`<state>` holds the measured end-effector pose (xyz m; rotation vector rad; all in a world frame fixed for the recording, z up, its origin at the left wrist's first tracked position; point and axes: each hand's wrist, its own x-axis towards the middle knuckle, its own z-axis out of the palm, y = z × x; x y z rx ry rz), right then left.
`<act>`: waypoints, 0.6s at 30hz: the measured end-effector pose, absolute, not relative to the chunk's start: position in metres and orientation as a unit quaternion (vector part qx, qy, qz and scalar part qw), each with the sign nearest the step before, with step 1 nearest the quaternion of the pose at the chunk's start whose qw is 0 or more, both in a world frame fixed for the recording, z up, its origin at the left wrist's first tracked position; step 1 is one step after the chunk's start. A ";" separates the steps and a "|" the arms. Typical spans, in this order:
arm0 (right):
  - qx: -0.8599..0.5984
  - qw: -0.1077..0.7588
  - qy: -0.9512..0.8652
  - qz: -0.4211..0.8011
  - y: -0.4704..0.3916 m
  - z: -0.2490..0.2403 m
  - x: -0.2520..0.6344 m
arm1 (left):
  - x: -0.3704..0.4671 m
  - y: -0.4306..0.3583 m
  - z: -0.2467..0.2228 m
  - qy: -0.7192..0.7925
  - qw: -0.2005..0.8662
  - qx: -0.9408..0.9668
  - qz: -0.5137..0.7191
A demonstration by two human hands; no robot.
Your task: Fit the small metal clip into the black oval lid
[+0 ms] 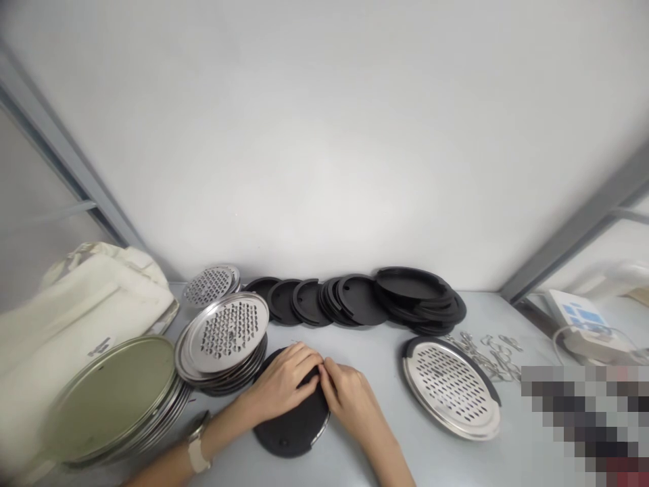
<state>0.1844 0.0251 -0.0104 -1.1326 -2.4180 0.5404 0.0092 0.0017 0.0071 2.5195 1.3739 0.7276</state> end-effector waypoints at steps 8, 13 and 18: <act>-0.409 0.208 -0.864 0.206 0.025 -0.009 0.184 | 0.009 0.001 0.006 0.470 0.082 0.842 0.253; -0.407 0.211 -0.860 0.222 0.026 -0.009 0.184 | 0.009 0.002 0.004 0.462 0.087 0.845 0.253; -0.405 0.207 -0.858 0.239 0.026 -0.005 0.184 | 0.009 0.003 0.003 0.466 0.100 0.842 0.252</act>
